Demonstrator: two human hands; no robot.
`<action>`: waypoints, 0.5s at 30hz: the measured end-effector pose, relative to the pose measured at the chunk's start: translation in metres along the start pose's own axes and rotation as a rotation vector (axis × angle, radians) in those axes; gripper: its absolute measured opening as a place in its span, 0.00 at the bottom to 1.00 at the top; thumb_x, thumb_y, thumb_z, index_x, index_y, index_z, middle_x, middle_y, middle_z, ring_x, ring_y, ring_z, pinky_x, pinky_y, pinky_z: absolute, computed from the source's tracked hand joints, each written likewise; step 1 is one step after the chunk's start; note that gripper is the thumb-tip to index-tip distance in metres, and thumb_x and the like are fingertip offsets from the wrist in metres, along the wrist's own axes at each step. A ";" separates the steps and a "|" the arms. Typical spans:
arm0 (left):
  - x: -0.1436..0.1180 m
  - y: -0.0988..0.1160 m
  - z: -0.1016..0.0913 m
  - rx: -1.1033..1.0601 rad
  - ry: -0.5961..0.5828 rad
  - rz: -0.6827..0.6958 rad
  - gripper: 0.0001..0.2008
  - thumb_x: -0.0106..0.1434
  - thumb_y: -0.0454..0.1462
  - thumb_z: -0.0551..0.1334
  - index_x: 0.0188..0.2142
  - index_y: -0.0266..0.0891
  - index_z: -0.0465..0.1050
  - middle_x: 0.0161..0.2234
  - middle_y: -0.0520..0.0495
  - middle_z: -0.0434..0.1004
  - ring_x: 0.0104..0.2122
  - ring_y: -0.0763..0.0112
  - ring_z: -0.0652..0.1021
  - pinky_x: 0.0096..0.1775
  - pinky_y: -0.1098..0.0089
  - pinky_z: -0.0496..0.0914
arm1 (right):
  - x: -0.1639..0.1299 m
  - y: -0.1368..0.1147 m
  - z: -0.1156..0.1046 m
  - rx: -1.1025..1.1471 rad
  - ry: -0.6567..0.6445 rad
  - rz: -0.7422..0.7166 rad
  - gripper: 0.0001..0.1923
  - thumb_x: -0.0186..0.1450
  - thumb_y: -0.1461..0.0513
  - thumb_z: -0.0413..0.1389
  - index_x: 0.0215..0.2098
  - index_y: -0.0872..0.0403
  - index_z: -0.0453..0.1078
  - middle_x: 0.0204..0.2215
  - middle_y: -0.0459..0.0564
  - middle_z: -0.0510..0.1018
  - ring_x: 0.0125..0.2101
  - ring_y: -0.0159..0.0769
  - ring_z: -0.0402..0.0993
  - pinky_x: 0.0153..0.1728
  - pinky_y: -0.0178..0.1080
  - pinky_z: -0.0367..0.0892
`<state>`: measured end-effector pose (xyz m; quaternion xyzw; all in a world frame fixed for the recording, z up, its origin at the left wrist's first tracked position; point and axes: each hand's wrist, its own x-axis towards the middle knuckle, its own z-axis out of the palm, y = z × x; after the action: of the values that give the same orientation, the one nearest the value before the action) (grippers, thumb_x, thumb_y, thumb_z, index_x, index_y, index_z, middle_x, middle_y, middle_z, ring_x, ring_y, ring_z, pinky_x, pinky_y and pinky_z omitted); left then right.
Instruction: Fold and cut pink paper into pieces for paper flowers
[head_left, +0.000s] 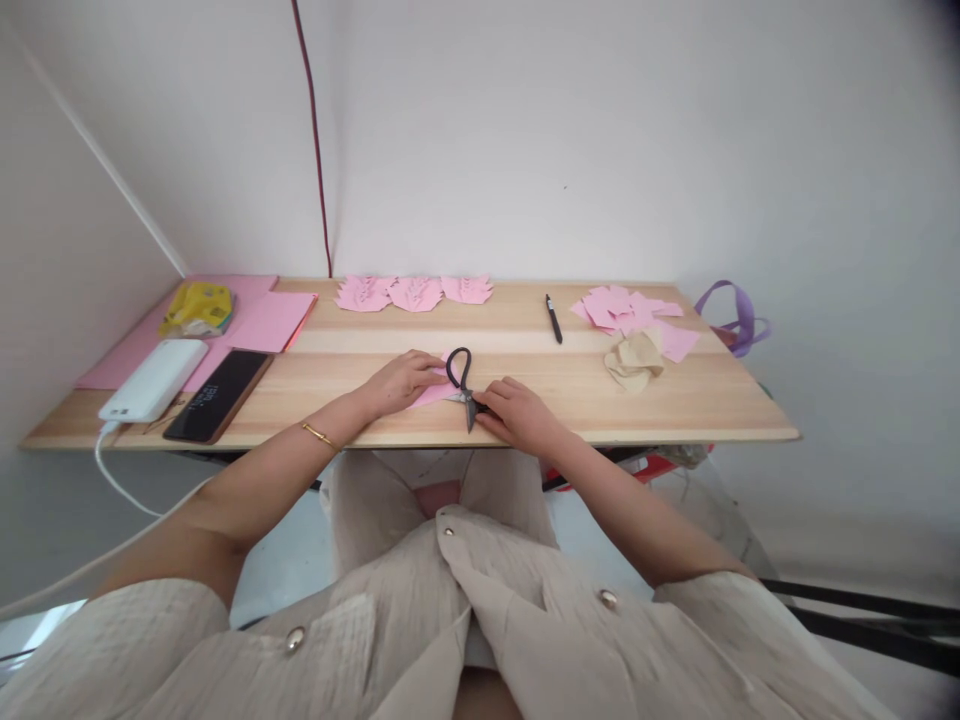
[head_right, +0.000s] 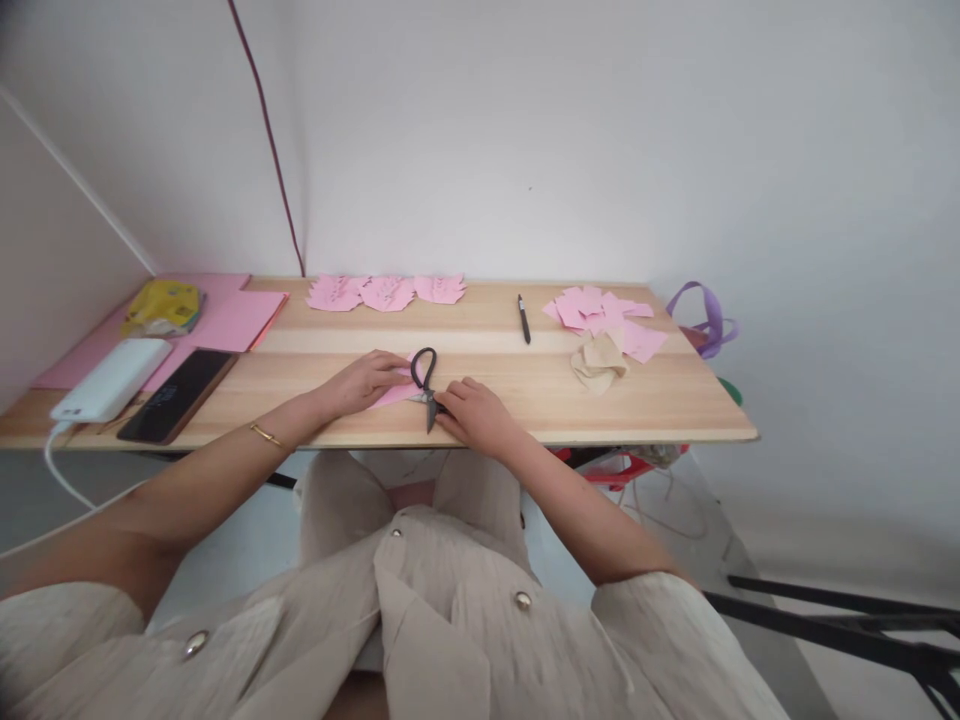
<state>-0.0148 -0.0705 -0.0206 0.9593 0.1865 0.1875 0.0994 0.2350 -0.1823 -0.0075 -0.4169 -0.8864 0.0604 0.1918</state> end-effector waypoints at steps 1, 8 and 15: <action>0.000 0.000 0.000 0.003 0.001 0.001 0.16 0.65 0.35 0.49 0.46 0.44 0.74 0.51 0.41 0.71 0.51 0.63 0.70 0.51 0.58 0.64 | 0.000 0.000 0.000 -0.004 -0.002 0.000 0.15 0.66 0.59 0.47 0.47 0.57 0.67 0.36 0.57 0.71 0.38 0.42 0.64 0.43 0.45 0.62; 0.001 0.005 -0.003 -0.048 -0.014 -0.034 0.15 0.65 0.35 0.49 0.47 0.39 0.69 0.49 0.40 0.72 0.50 0.63 0.70 0.52 0.57 0.62 | 0.000 -0.001 0.001 0.008 -0.015 0.001 0.15 0.67 0.58 0.47 0.47 0.57 0.67 0.36 0.57 0.71 0.39 0.42 0.63 0.43 0.44 0.61; -0.001 0.010 -0.005 -0.082 0.012 -0.167 0.14 0.64 0.37 0.51 0.48 0.37 0.64 0.48 0.39 0.71 0.48 0.62 0.70 0.51 0.58 0.64 | 0.000 -0.001 0.002 0.009 0.002 0.017 0.15 0.67 0.58 0.47 0.48 0.56 0.67 0.36 0.57 0.70 0.38 0.42 0.63 0.43 0.44 0.61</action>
<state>-0.0146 -0.0794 -0.0135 0.9345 0.2583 0.1916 0.1526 0.2341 -0.1827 -0.0090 -0.4239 -0.8823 0.0655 0.1938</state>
